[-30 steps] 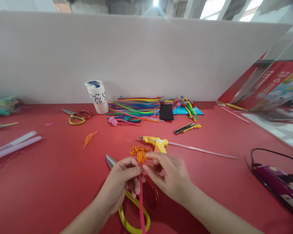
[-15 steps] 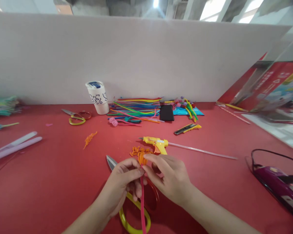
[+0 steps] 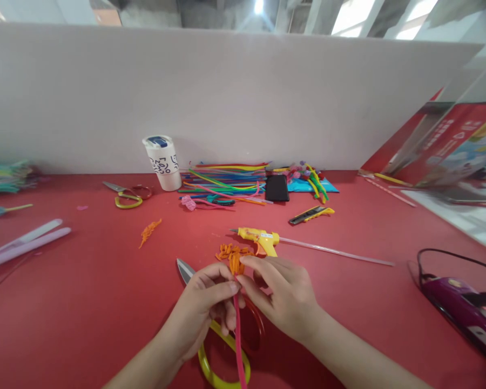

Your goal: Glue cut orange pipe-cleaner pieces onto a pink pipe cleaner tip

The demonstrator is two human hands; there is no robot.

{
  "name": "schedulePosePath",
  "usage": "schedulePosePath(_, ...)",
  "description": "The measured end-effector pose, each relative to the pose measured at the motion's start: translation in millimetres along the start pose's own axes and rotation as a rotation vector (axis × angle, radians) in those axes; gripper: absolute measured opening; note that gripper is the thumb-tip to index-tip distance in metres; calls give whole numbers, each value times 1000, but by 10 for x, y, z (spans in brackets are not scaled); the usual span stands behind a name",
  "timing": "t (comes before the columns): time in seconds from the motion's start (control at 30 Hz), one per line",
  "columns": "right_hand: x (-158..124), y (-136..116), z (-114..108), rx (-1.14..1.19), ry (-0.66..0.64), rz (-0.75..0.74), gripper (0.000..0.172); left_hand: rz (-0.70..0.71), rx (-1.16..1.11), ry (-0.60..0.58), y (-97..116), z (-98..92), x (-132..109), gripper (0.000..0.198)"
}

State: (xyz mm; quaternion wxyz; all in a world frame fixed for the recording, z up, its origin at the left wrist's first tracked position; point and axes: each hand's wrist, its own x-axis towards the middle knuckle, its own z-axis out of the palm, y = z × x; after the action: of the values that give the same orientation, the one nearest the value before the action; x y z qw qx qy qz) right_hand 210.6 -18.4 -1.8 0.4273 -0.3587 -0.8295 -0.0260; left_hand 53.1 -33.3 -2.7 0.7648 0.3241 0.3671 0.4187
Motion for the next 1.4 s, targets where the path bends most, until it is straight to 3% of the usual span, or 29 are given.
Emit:
schedulePosePath(1.23, 0, -2, -14, 33, 39, -24, 16, 32, 54, 64, 3, 35, -5, 19)
schedulePosePath(1.4, 8, -12, -34, 82, 59, -59, 20, 163, 171, 132, 4, 24, -10, 11)
